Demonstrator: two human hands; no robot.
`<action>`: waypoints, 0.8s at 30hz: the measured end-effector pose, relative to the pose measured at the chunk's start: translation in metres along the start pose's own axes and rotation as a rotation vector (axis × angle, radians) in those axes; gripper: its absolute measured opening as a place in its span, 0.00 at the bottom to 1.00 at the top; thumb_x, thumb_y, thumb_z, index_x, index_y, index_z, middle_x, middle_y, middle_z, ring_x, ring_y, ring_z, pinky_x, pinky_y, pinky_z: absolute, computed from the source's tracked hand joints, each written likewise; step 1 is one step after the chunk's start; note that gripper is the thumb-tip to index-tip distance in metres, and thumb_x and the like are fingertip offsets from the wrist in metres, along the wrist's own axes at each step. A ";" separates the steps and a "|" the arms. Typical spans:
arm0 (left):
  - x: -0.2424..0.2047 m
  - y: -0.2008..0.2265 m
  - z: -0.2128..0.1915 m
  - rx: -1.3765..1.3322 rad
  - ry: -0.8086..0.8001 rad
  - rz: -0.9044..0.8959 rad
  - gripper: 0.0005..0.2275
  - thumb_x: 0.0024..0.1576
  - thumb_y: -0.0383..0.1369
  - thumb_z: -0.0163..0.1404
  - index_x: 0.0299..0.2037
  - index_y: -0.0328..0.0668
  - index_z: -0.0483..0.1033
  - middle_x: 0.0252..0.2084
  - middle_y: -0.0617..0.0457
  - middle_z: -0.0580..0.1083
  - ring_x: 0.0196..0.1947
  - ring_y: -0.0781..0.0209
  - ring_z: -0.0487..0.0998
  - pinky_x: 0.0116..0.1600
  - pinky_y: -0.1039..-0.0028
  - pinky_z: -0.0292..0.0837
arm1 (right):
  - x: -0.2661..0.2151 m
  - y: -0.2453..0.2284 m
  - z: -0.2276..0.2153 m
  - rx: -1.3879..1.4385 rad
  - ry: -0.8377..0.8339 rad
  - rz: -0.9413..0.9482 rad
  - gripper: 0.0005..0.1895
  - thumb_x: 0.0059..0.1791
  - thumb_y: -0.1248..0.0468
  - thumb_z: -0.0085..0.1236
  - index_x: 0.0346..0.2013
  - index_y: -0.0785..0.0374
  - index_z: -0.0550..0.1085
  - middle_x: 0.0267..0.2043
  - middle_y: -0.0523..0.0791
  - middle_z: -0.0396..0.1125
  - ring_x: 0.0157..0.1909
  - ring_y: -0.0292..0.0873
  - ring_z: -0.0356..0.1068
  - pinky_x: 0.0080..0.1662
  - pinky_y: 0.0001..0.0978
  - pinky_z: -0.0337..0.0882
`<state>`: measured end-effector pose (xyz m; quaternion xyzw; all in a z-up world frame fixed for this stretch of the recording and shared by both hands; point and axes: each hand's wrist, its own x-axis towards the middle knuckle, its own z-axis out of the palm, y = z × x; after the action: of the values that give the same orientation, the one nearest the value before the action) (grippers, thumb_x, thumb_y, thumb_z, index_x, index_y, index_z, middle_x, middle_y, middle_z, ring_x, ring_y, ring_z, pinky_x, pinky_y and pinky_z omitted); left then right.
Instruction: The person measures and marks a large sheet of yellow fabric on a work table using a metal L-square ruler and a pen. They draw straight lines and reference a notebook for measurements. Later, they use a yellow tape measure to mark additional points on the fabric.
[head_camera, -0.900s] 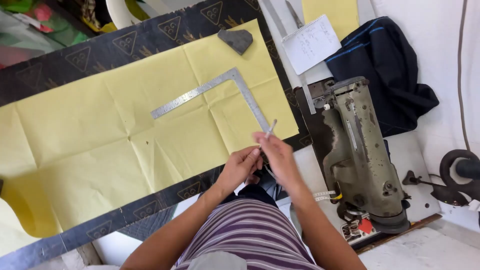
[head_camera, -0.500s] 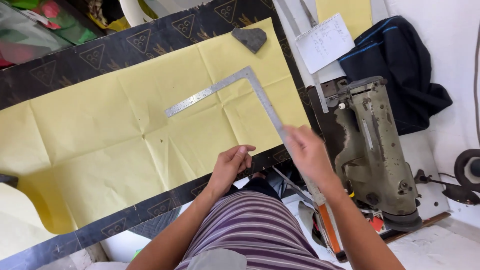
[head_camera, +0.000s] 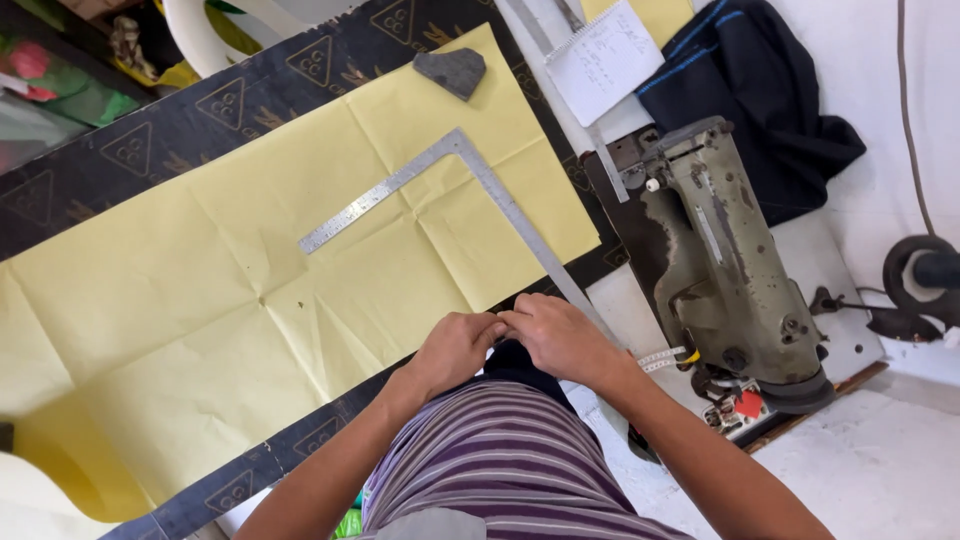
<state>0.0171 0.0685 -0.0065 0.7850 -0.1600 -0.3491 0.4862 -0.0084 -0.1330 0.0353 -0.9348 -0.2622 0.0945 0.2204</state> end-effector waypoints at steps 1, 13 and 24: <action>0.000 -0.006 0.008 0.003 -0.012 0.002 0.15 0.67 0.40 0.43 0.47 0.45 0.83 0.31 0.42 0.81 0.36 0.37 0.81 0.44 0.56 0.76 | -0.004 -0.003 0.005 0.002 0.004 0.012 0.11 0.57 0.63 0.47 0.42 0.62 0.77 0.32 0.43 0.64 0.34 0.46 0.67 0.39 0.35 0.68; 0.112 -0.078 0.000 0.177 0.571 0.115 0.16 0.66 0.42 0.48 0.53 0.38 0.78 0.46 0.38 0.79 0.47 0.38 0.80 0.55 0.52 0.74 | -0.092 0.099 0.097 0.067 0.101 0.831 0.34 0.48 0.51 0.64 0.62 0.62 0.64 0.53 0.50 0.61 0.52 0.55 0.71 0.53 0.46 0.74; 0.174 -0.088 0.026 0.734 0.652 0.239 0.29 0.65 0.53 0.46 0.68 0.39 0.64 0.74 0.33 0.56 0.75 0.34 0.51 0.77 0.40 0.36 | -0.189 0.084 0.139 0.219 -0.097 1.014 0.24 0.51 0.50 0.56 0.58 0.56 0.69 0.52 0.47 0.68 0.51 0.53 0.70 0.49 0.49 0.71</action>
<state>0.1135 -0.0091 -0.1591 0.9485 -0.2007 0.0516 0.2395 -0.1711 -0.2477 -0.1153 -0.9103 0.2250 0.2595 0.2311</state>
